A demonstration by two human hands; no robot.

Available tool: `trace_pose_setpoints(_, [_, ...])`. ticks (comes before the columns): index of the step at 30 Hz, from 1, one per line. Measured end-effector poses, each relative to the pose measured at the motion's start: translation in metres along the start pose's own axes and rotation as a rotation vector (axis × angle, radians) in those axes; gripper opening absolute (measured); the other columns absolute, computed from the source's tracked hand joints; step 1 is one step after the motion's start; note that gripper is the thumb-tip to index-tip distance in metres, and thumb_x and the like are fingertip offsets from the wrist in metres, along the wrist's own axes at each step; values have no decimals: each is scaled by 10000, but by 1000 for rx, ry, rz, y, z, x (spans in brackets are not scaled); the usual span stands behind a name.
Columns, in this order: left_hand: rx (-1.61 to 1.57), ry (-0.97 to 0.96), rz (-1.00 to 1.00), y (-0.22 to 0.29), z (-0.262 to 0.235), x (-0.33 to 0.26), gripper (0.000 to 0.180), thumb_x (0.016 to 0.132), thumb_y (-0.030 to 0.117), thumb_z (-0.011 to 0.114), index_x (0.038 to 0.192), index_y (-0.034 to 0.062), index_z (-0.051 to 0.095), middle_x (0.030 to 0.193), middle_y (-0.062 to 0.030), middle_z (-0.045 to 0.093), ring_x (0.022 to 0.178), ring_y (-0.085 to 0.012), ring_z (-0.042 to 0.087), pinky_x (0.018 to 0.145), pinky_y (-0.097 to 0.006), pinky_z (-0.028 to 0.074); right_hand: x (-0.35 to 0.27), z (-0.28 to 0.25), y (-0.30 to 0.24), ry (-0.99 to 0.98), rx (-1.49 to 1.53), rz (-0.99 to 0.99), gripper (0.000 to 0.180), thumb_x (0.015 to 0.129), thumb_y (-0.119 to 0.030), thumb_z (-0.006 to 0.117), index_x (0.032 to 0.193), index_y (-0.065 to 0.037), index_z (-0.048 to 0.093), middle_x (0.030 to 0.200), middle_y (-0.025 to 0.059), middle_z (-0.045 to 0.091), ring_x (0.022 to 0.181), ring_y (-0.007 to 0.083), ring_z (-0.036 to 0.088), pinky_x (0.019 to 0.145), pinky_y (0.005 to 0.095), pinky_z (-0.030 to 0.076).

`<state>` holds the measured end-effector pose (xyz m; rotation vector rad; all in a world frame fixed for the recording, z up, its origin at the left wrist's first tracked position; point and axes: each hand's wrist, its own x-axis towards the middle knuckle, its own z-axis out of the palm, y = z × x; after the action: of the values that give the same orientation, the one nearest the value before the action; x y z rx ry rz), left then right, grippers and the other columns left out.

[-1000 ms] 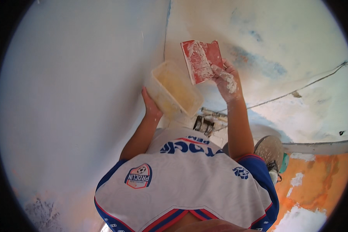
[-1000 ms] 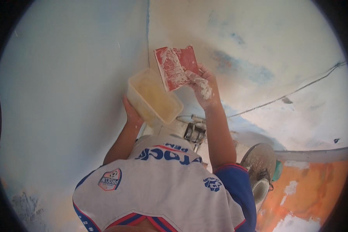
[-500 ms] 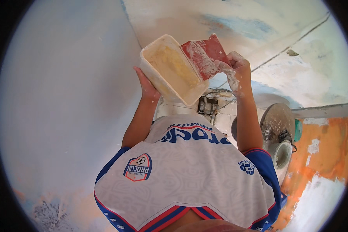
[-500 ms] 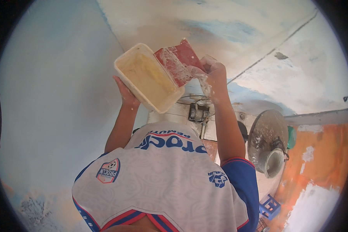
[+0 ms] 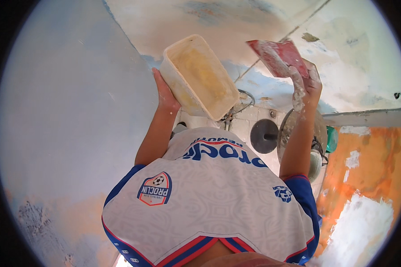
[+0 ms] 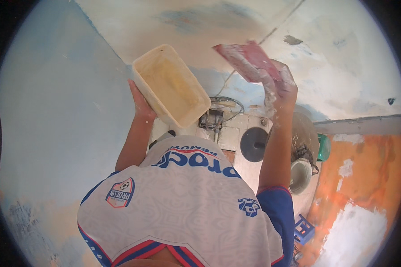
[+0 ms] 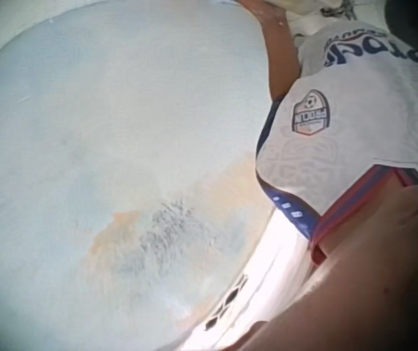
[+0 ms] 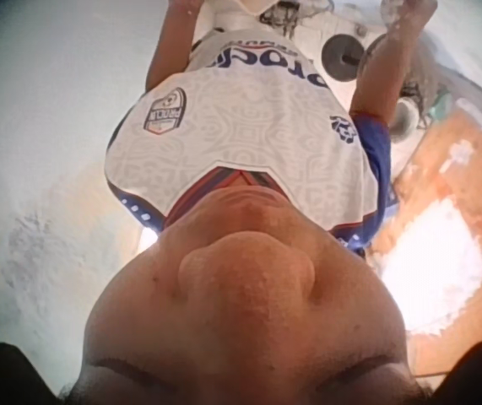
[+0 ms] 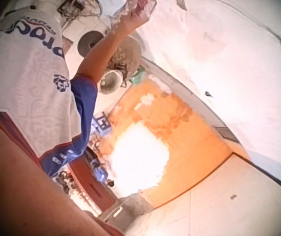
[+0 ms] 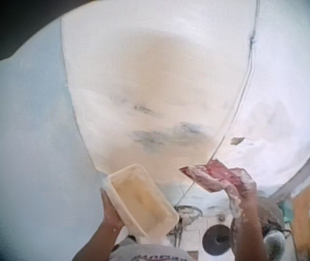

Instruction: The person applies a plaster or filler material to a wall using a hand spreader, frequently scooping more material from a plastic container.

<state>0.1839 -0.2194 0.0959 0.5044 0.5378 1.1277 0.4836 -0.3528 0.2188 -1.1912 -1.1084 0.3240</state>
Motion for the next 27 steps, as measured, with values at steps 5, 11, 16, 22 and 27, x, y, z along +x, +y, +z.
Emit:
trace_pose_setpoints(5, [128,-101,-15,-22,29,-19,862,1016,746,205,1510,77,434,1468,-124,539,1342,-270,529,1106,-428,467,17,-28,-34,-496,-376,-241,276,921,-101,710,1179,-6,686,1004,138,686,894,260,666,801,348,519])
trace_pose_setpoints(11, [322,-162,296,-51,38,-25,802,1008,728,349,1433,54,439,1382,-111,562,1276,-253,556,1070,-422,489,2,-54,-41,-584,-526,-363,335,880,-54,665,1214,-23,676,1031,193,672,932,420,629,815,438,525])
trace_pose_setpoints(16, [320,-220,403,-63,44,-37,850,970,773,384,1439,64,414,1394,-104,534,1266,-258,556,1056,-423,487,-28,-78,-42,-723,-666,-333,349,878,-34,649,1226,-19,671,1015,199,668,949,430,629,812,474,517])
trace_pose_setpoints(22, [228,-120,409,-69,36,-46,904,940,808,386,1439,56,426,1390,-99,552,1276,-258,552,1047,-415,489,-49,-95,-36,-727,-592,-337,348,882,-47,653,1229,-17,673,1012,196,669,948,423,630,812,467,517])
trace_pose_setpoints(27, [171,-165,434,-68,45,-54,893,953,794,326,1429,48,445,1341,-105,590,1256,-260,571,1028,-411,502,-43,-103,-49,-704,-492,-243,341,888,-39,641,1227,-7,663,1047,194,676,985,421,637,821,459,522])
